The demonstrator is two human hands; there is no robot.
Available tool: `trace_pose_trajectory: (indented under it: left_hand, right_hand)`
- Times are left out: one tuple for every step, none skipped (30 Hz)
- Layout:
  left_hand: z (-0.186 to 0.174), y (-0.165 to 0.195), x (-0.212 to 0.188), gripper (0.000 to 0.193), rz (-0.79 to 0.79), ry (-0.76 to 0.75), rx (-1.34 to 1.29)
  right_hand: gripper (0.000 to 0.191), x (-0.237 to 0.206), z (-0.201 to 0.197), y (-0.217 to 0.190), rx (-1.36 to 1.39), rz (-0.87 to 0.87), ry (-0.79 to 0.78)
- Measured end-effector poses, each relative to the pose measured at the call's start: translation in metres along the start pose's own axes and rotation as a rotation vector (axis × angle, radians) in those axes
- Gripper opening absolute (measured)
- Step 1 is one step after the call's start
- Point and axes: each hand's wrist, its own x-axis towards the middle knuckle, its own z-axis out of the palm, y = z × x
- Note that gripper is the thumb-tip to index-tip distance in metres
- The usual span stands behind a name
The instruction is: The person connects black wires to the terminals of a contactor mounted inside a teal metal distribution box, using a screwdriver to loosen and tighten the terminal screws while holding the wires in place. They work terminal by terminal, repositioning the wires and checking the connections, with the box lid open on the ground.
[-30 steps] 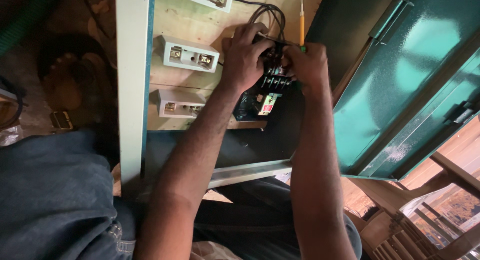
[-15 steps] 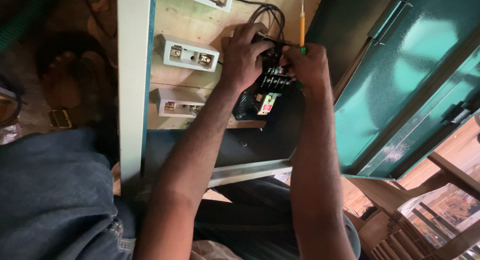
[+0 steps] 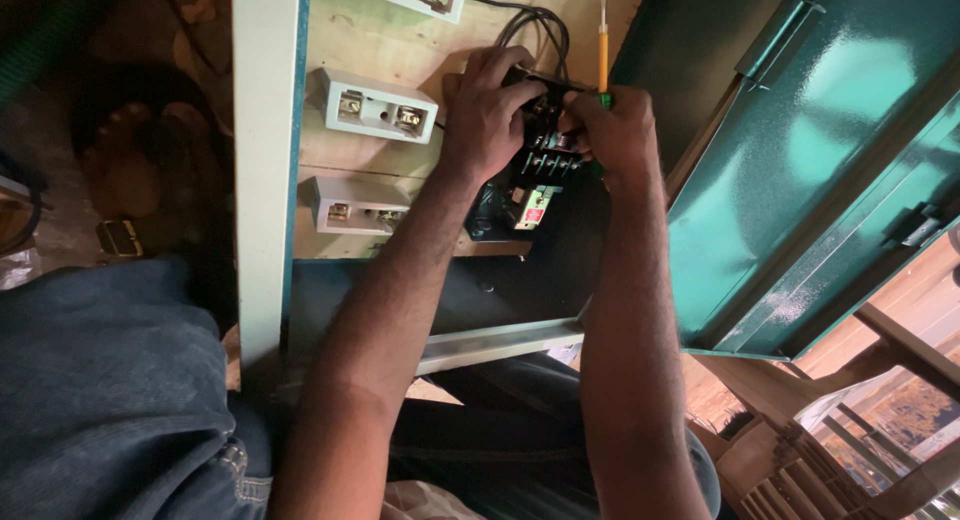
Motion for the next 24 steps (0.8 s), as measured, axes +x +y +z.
trace_pose_trajectory:
  left_hand:
    - [0.0,0.0,0.0,0.044,0.008,0.014,0.005]
    - [0.001,0.0,0.0,0.044,0.015,0.028,0.01]
    - [0.002,0.0,0.0,0.045,0.023,0.043,0.015]
    - [0.003,0.0,0.001,0.045,0.016,0.04,0.018]
    - [0.004,0.0,0.001,0.044,0.009,0.037,0.022]
    - [0.005,0.0,0.001,0.044,0.002,0.035,0.025]
    - [0.006,0.0,0.001,0.044,0.002,0.034,0.021]
    - [0.006,-0.001,0.001,0.043,0.002,0.034,0.017]
    - [0.007,-0.001,0.0,0.042,0.003,0.034,0.013]
    - [0.007,-0.002,0.0,0.042,0.008,0.038,0.024]
    - [0.007,-0.002,-0.001,0.041,0.013,0.042,0.036]
    - [0.008,-0.003,-0.002,0.04,0.018,0.047,0.047]
    - [0.008,-0.003,-0.002,0.04,0.013,0.042,0.044]
    - [0.009,-0.003,-0.002,0.04,0.009,0.038,0.04]
    - [0.01,-0.003,-0.002,0.039,0.004,0.034,0.036]
    - [0.011,-0.004,-0.002,0.04,0.005,0.033,0.035]
    - [0.012,-0.004,-0.002,0.04,0.007,0.034,0.034]
    - [0.012,-0.004,-0.002,0.04,0.009,0.034,0.032]
    - [0.013,-0.005,-0.002,0.04,0.006,0.032,0.028]
    - [0.013,-0.005,-0.002,0.039,0.004,0.029,0.023]
    - [0.013,-0.005,-0.002,0.039,0.002,0.026,0.018]
    - [0.013,-0.005,-0.002,0.039,0.01,0.034,0.023]
    - [0.013,-0.005,-0.002,0.038,0.019,0.041,0.029]
    - [0.012,-0.005,-0.002,0.038,0.028,0.048,0.035]
  right_hand:
    - [0.02,0.0,0.0,-0.001,-0.013,0.002,0.007]
    - [0.02,-0.001,0.0,-0.001,-0.026,0.005,0.013]
    - [0.02,-0.001,0.0,-0.001,-0.041,0.017,0.017]
    - [0.02,-0.001,0.0,-0.001,-0.056,0.028,0.02]
    - [0.021,-0.002,0.0,-0.001,-0.07,0.04,0.024]
    - [0.021,-0.002,0.0,-0.001,-0.061,0.033,0.022]
    - [0.021,-0.002,0.0,-0.001,-0.052,0.025,0.02]
    - [0.021,-0.002,0.0,-0.001,-0.043,0.017,0.019]
    - [0.021,-0.001,0.0,0.0,-0.034,0.013,0.016]
    - [0.021,-0.001,0.001,0.0,-0.025,0.009,0.012]
    - [0.021,0.0,0.001,0.001,-0.016,0.006,0.008]
    - [0.02,0.0,0.001,0.001,-0.013,0.006,0.008]
    - [0.02,0.001,0.001,0.002,-0.01,0.007,0.009]
    - [0.019,0.001,0.001,0.002,-0.007,0.008,0.009]
    - [0.019,0.001,0.001,0.003,-0.012,-0.001,0.01]
    - [0.019,0.001,0.001,0.003,-0.017,-0.008,0.009]
    - [0.019,0.001,0.001,0.003,-0.022,-0.017,0.01]
    - [0.02,0.0,0.001,0.003,-0.019,-0.012,0.009]
    - [0.02,0.0,0.001,0.003,-0.016,-0.007,0.007]
    - [0.021,-0.001,0.001,0.003,-0.013,-0.002,0.006]
    - [0.021,-0.002,0.001,0.003,-0.044,0.006,0.017]
    - [0.021,-0.003,0.001,0.003,-0.075,0.015,0.028]
    - [0.021,-0.004,0.001,0.003,-0.106,0.024,0.04]
    - [0.021,-0.004,0.001,0.002,-0.078,0.013,0.029]
